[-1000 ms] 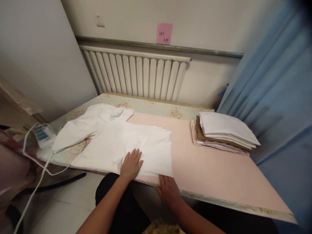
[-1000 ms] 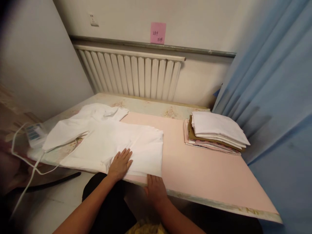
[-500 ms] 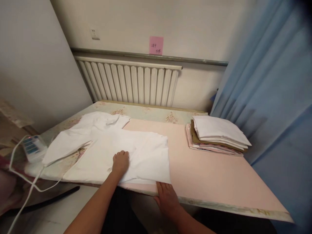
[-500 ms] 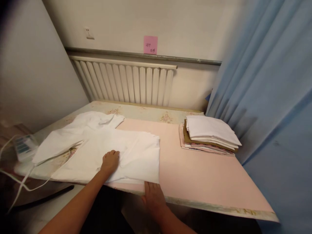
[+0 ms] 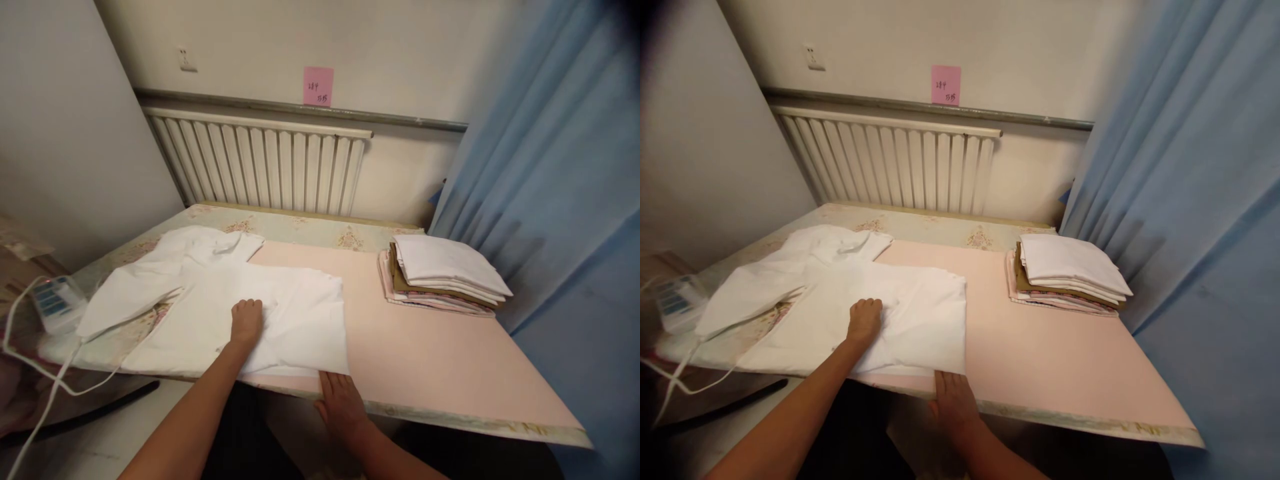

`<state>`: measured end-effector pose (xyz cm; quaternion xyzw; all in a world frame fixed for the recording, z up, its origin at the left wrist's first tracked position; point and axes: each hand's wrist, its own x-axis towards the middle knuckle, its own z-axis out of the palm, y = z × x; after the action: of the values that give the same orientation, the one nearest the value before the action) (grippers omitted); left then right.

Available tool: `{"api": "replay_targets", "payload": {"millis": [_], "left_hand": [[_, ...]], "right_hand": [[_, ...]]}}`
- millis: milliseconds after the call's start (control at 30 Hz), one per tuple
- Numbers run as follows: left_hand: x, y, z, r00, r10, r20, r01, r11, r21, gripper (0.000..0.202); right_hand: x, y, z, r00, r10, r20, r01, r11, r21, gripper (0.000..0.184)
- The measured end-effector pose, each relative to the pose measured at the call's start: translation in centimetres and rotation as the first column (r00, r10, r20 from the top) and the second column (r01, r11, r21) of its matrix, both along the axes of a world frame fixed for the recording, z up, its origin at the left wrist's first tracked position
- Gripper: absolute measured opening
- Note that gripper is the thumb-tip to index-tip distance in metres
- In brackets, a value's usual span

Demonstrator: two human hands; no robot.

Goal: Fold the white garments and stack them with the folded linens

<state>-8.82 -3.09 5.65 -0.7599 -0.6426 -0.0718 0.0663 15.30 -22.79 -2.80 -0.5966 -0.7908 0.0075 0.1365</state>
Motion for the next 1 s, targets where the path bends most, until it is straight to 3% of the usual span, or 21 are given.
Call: {"api": "replay_targets", "payload": {"millis": [267, 500, 667, 767, 900, 1000], "left_hand": [[-1.2, 0.3, -0.7, 0.999, -0.037, 0.02, 0.039, 0.995, -0.093, 0.026], [-0.3, 0.6, -0.4, 0.996, -0.083, -0.013, 0.083, 0.996, -0.008, 0.031], [-0.6, -0.3, -1.1, 0.996, -0.083, -0.014, 0.083, 0.996, 0.036, 0.029], [-0.4, -1.0, -0.5, 0.998, -0.064, -0.008, 0.064, 0.995, 0.078, 0.031], [2.0, -3.2, 0.7, 0.994, -0.102, 0.04, 0.093, 0.981, 0.173, 0.039], [4.9, -5.7, 0.0, 0.955, -0.284, 0.086, 0.266, 0.948, 0.177, 0.041]], "right_hand": [[-0.1, 0.1, -0.1, 1.0, -0.012, 0.012, 0.012, 1.0, 0.016, 0.067], [0.0, 0.2, -0.5, 0.999, -0.008, 0.054, 0.005, 0.999, 0.047, 0.069], [0.1, 0.2, -0.4, 0.998, -0.009, 0.058, 0.007, 0.999, 0.032, 0.068], [0.0, 0.1, -0.3, 0.999, -0.014, 0.038, 0.013, 0.999, 0.031, 0.069], [-0.1, 0.0, -0.1, 1.0, -0.015, 0.024, 0.014, 1.0, 0.025, 0.067], [-0.2, 0.0, 0.1, 1.0, -0.009, 0.013, 0.008, 1.0, 0.009, 0.065]]}}
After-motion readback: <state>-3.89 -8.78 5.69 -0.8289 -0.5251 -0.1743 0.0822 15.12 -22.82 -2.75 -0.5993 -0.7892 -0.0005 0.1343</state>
